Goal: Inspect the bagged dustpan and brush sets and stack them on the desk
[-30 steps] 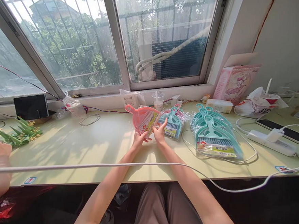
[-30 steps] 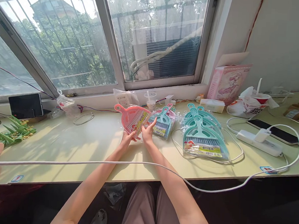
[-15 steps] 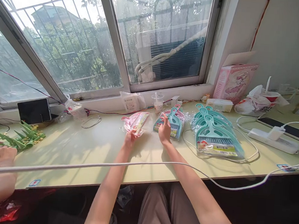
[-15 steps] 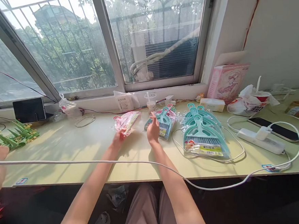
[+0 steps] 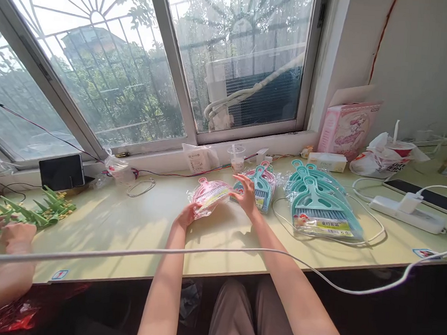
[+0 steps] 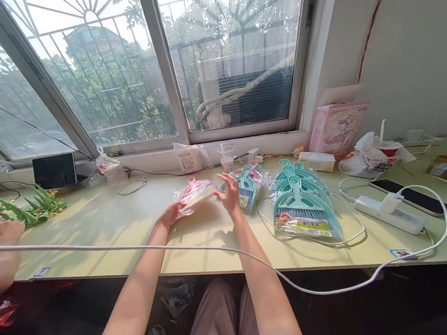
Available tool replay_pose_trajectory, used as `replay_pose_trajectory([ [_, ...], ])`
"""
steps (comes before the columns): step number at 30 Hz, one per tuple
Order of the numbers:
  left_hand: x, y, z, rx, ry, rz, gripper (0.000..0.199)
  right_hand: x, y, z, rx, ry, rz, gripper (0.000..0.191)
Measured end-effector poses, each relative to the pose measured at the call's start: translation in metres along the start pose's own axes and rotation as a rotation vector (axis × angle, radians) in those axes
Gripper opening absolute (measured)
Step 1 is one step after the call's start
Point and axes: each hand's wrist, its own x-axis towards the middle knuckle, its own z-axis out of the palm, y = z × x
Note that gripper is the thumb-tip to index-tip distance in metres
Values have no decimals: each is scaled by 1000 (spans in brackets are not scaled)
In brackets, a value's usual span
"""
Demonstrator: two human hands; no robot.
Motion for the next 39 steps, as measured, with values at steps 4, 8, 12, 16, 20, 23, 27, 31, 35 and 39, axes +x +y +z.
replay_pose_trajectory([
  [4, -1, 0, -1, -11, 21, -12, 25, 0, -1, 1, 83, -58, 40, 11],
  [8, -3, 0, -2, 90, -25, -44, 19, 0, -9, 0, 158, -49, 118, 12],
  [12, -4, 0, -1, 258, -161, -59, 16, -3, -21, -4, 183, 0, 127, 12],
  [16, -5, -1, 3, 315, -237, -53, 24, -4, -28, -6, 152, 50, 150, 10],
  [20, -6, -2, 4, 346, -278, -44, 32, -4, -29, -6, 146, 45, 142, 10],
  [23, -9, -1, 5, 385, -279, -40, 33, -5, -29, -5, 182, 21, 124, 12],
  [27, -13, 1, 7, 377, -307, -4, 37, -7, -32, -4, 241, 72, 145, 17],
  [31, -13, 1, 8, 376, -325, 0, 41, -10, -41, -3, 247, 158, 222, 18],
  [35, -11, 1, 11, 404, -370, -11, 38, -12, -45, -1, 272, 263, 274, 18],
  [39, -12, 3, 10, 424, -368, -2, 41, -12, -38, 1, 226, 214, 256, 17],
])
